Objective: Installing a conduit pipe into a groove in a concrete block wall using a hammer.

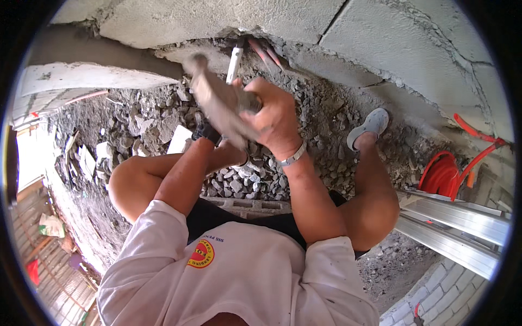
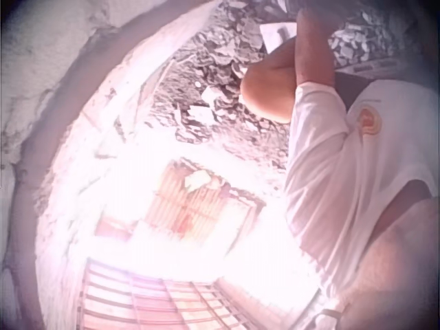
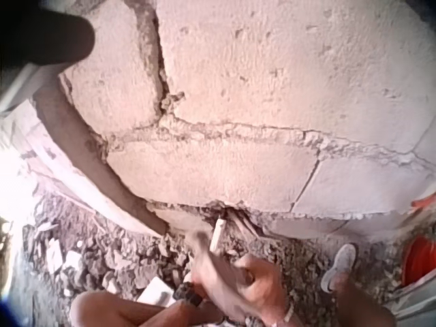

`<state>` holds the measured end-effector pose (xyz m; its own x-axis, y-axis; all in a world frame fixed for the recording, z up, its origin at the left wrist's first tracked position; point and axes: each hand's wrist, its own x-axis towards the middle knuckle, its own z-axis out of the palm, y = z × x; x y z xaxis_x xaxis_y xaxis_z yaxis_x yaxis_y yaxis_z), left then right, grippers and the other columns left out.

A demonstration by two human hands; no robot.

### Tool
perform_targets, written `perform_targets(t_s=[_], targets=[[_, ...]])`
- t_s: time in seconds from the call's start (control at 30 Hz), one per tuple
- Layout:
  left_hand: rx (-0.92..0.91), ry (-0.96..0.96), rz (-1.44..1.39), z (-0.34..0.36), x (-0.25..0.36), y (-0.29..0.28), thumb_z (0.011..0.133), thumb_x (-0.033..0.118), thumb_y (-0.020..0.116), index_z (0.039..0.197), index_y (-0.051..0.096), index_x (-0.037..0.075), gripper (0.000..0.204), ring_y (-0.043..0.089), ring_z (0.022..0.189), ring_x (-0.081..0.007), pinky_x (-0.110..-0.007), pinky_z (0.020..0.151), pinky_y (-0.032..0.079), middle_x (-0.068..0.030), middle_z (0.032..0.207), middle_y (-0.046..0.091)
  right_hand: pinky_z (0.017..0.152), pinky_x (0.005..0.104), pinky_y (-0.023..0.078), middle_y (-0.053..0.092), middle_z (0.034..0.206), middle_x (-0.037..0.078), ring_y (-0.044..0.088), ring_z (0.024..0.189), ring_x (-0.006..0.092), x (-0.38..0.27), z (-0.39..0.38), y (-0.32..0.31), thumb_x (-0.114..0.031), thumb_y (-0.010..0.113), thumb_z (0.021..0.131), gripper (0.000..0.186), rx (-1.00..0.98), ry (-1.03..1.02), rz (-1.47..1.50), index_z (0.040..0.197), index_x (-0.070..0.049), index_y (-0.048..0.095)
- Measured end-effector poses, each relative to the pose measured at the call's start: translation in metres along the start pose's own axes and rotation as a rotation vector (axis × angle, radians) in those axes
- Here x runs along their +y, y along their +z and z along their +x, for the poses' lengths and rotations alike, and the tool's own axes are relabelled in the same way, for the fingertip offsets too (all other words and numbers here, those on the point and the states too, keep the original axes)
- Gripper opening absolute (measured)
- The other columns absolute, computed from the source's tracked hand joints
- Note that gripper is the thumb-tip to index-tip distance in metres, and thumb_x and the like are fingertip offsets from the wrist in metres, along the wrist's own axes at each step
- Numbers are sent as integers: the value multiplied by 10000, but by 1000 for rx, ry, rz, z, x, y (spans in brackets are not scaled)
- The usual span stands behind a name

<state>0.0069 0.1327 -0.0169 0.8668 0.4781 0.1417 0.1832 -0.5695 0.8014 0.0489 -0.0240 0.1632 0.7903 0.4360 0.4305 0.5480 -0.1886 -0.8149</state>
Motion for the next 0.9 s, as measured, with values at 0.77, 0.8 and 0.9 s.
perform_targets(t_s=[0.77,0.8,0.9], targets=[[-47,7,27,7,47,-17,886,353,553,867,521,-9,364,608,761,-427,-462,626,483,-261,777,608,567,371,485,584,665,123,600,606,310,47,-21,8,-95,676,691,124,74,146,-55,776,-63,591],[-22,97,-53,8,51,-14,879,301,568,906,537,-6,310,621,792,-400,-441,649,492,-248,832,626,569,372,483,592,690,116,602,618,307,31,-13,4,-83,675,681,125,92,79,15,762,-64,581],[331,-16,51,-15,7,19,950,435,462,1095,540,36,432,549,930,-163,-319,782,456,-53,1042,613,580,368,486,607,721,101,598,631,315,26,-5,22,-52,666,658,130,111,-104,184,745,-70,572]])
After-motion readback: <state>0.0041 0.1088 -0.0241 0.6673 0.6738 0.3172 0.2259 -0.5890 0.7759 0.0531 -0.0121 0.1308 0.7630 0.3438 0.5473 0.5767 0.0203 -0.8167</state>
